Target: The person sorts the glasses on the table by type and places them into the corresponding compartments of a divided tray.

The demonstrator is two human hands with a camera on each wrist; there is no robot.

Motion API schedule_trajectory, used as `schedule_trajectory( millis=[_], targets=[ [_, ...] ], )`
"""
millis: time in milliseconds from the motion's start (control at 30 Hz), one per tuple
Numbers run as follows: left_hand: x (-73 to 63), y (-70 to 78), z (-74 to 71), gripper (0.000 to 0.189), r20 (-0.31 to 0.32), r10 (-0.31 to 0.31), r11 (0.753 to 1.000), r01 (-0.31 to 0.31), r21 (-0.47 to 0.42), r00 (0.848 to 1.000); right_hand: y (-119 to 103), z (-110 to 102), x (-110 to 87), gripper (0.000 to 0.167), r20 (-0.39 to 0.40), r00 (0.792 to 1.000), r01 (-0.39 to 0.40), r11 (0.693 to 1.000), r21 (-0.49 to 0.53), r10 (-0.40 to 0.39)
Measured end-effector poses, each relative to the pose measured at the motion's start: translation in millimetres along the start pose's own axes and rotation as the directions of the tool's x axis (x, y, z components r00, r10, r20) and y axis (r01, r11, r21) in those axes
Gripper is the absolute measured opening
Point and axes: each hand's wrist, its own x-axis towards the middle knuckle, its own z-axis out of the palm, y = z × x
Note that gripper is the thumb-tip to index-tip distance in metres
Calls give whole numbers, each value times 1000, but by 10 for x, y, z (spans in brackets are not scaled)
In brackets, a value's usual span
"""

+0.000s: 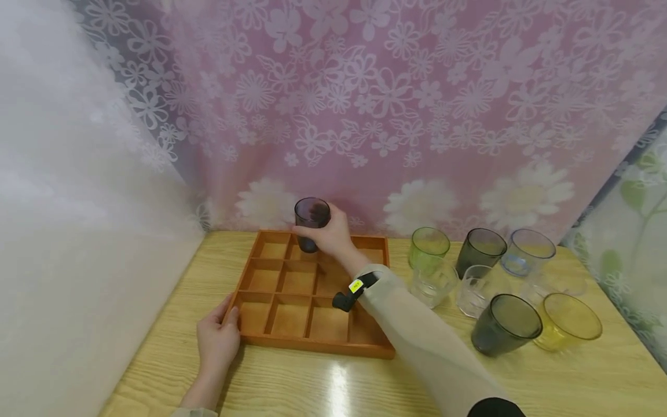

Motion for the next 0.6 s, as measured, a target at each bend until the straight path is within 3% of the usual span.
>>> schedule_trajectory(
  millis=[600],
  targets=[
    [-3, 7, -4, 40, 6, -4, 1000, 4, -14, 1000, 280, 254, -66, 68, 20, 996, -83, 992, -96, 86]
  ],
)
